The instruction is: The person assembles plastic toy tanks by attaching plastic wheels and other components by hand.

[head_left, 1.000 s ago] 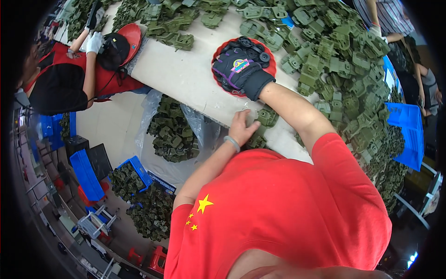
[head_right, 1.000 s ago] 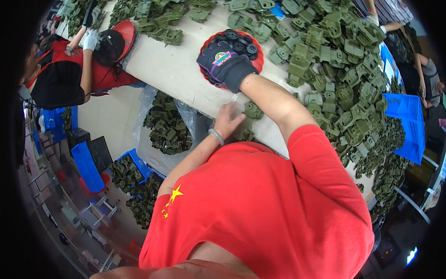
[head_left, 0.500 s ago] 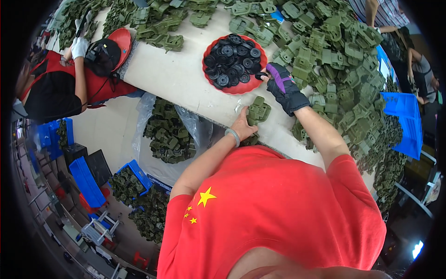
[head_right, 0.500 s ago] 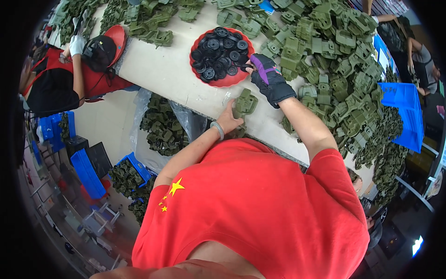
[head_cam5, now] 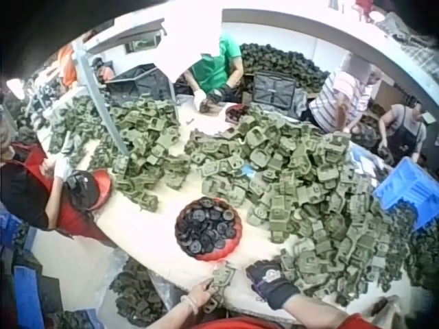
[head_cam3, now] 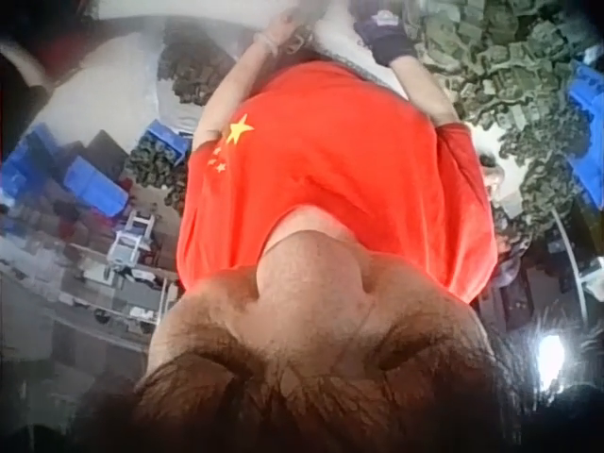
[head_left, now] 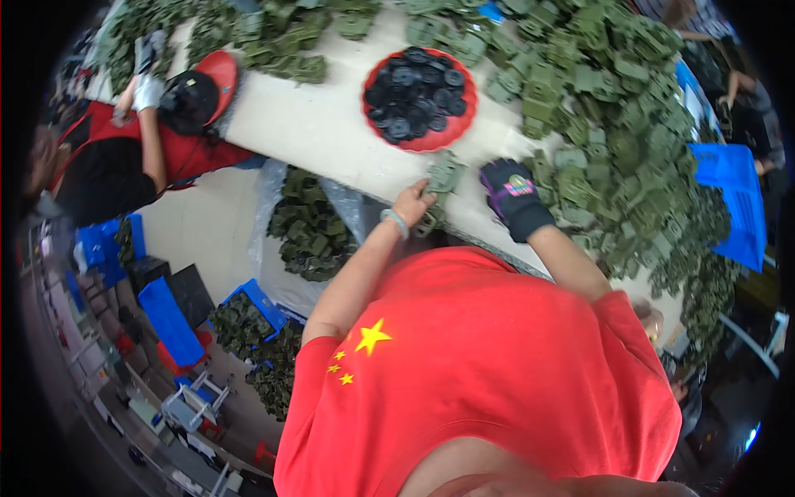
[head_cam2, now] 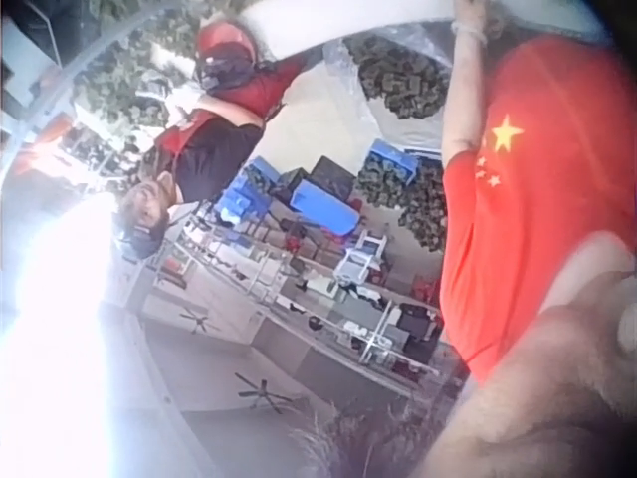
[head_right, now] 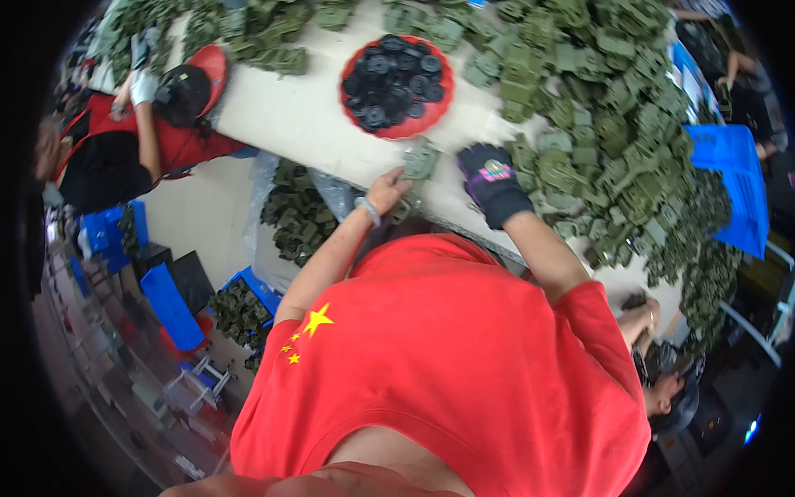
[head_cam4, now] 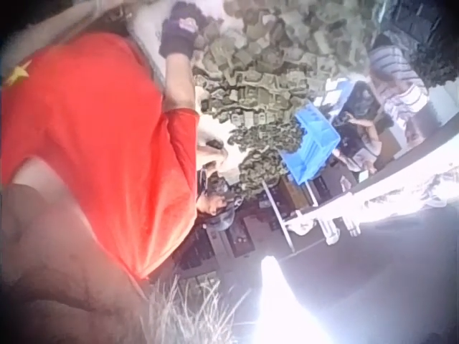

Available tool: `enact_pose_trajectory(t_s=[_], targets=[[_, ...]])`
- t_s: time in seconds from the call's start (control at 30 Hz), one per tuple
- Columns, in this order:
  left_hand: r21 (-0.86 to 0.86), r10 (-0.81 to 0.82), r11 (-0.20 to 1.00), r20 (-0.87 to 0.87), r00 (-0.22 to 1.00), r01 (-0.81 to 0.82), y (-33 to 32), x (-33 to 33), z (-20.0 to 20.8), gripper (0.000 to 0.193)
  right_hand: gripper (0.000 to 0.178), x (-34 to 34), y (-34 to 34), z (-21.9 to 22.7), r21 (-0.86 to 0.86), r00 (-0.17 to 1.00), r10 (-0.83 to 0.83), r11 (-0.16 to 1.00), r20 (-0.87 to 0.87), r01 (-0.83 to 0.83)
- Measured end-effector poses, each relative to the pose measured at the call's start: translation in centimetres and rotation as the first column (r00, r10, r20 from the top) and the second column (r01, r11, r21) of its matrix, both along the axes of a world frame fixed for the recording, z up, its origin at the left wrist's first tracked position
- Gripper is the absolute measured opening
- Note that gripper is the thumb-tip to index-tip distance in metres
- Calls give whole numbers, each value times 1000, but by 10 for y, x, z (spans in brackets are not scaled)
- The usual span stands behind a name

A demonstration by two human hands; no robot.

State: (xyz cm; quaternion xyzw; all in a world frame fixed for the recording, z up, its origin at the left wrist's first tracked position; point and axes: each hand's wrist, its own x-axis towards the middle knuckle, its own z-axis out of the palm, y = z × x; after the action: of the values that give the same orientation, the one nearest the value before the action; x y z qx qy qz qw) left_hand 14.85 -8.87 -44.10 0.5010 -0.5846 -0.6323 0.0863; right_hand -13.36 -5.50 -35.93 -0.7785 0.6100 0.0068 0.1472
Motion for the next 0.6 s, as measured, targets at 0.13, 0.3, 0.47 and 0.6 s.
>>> enact_pose_trajectory(t_s=[0.13, 0.3, 0.47, 0.6], targets=[[-306, -154, 929, 189, 970, 207, 11, -14, 4, 60, 23, 3, 10, 3, 5, 996, -63, 998, 59, 63], [-390, -301, 844, 222, 927, 368, 0, -30, 33, 54, 31, 5, 10, 22, 5, 963, -190, 981, 191, 193], [-225, -513, 657, 566, 646, 719, -17, -41, 70, 51, 42, 9, 30, 34, 37, 844, -326, 938, 427, 344], [-164, -582, 506, 660, 476, 847, -17, -60, 54, 55, 48, 2, 46, 32, 270, 694, -481, 876, 536, 399]])
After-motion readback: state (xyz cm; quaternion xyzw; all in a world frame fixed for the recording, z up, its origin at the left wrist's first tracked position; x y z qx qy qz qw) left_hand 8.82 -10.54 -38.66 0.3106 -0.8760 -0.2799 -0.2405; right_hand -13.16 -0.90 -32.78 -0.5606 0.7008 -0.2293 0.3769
